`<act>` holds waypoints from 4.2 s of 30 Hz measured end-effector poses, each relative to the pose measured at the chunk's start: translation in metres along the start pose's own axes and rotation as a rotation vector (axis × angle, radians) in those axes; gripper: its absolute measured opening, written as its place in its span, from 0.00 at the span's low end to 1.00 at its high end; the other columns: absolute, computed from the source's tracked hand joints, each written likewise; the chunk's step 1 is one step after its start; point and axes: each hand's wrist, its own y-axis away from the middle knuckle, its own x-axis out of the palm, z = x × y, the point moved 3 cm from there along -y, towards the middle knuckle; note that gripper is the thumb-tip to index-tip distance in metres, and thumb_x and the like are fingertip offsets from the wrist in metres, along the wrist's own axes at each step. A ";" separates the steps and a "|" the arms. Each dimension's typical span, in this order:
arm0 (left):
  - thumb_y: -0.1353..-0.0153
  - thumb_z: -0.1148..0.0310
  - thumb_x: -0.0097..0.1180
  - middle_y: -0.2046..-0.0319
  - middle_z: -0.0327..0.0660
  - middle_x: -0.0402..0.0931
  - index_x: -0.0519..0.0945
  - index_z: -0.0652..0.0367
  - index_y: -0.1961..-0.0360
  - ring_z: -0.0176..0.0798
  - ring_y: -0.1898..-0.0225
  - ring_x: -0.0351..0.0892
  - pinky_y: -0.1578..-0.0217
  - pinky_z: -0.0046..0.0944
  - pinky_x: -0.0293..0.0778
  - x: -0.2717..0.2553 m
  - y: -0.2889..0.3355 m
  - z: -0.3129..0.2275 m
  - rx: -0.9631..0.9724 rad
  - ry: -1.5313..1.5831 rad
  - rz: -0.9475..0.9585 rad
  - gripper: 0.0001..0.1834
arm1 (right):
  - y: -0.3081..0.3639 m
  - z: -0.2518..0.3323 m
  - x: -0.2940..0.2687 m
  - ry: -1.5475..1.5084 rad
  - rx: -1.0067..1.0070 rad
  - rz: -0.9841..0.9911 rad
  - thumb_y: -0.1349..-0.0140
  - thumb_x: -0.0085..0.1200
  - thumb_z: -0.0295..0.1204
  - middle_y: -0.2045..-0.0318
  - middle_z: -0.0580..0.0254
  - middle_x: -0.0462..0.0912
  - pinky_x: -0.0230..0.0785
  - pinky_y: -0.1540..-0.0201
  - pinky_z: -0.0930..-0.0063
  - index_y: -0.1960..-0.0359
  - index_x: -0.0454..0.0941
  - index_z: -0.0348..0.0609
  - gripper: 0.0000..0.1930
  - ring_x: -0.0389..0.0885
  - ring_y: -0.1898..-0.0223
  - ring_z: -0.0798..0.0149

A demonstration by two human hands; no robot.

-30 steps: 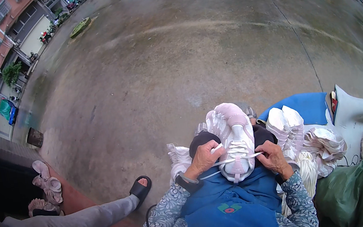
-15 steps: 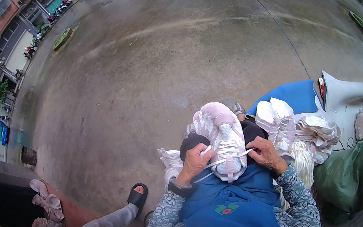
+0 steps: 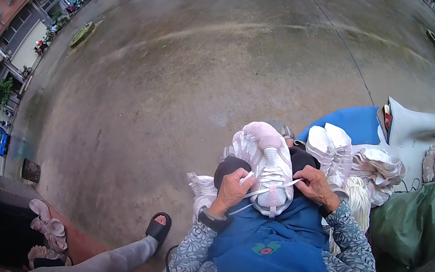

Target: The person is lacing a pink and white sneaker while sitting down.

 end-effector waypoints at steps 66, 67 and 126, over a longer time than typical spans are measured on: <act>0.33 0.73 0.47 0.59 0.46 0.77 0.68 0.64 0.46 0.24 0.79 0.65 0.78 0.28 0.68 -0.161 0.075 0.042 0.045 0.713 -0.799 0.15 | 0.029 0.032 -0.028 -0.515 0.536 -0.015 0.36 0.53 0.28 0.83 0.74 0.72 0.58 0.81 0.86 0.53 0.77 0.38 0.12 0.68 0.83 0.81; 0.33 0.73 0.48 0.59 0.45 0.77 0.69 0.65 0.46 0.23 0.79 0.65 0.78 0.27 0.68 -0.146 0.068 0.040 -0.061 0.710 -0.712 0.16 | 0.033 0.019 -0.023 -0.387 0.611 0.013 0.37 0.53 0.28 0.82 0.74 0.71 0.59 0.81 0.86 0.54 0.77 0.38 0.12 0.67 0.84 0.81; 0.35 0.62 0.55 0.75 0.32 0.73 0.79 0.62 0.63 0.25 0.72 0.68 0.71 0.28 0.67 -0.005 0.027 0.003 -0.170 -0.054 0.168 0.13 | 0.013 0.033 0.013 0.049 0.145 0.033 0.44 0.60 0.27 0.72 0.57 0.78 0.70 0.69 0.72 0.64 0.77 0.38 0.08 0.78 0.72 0.61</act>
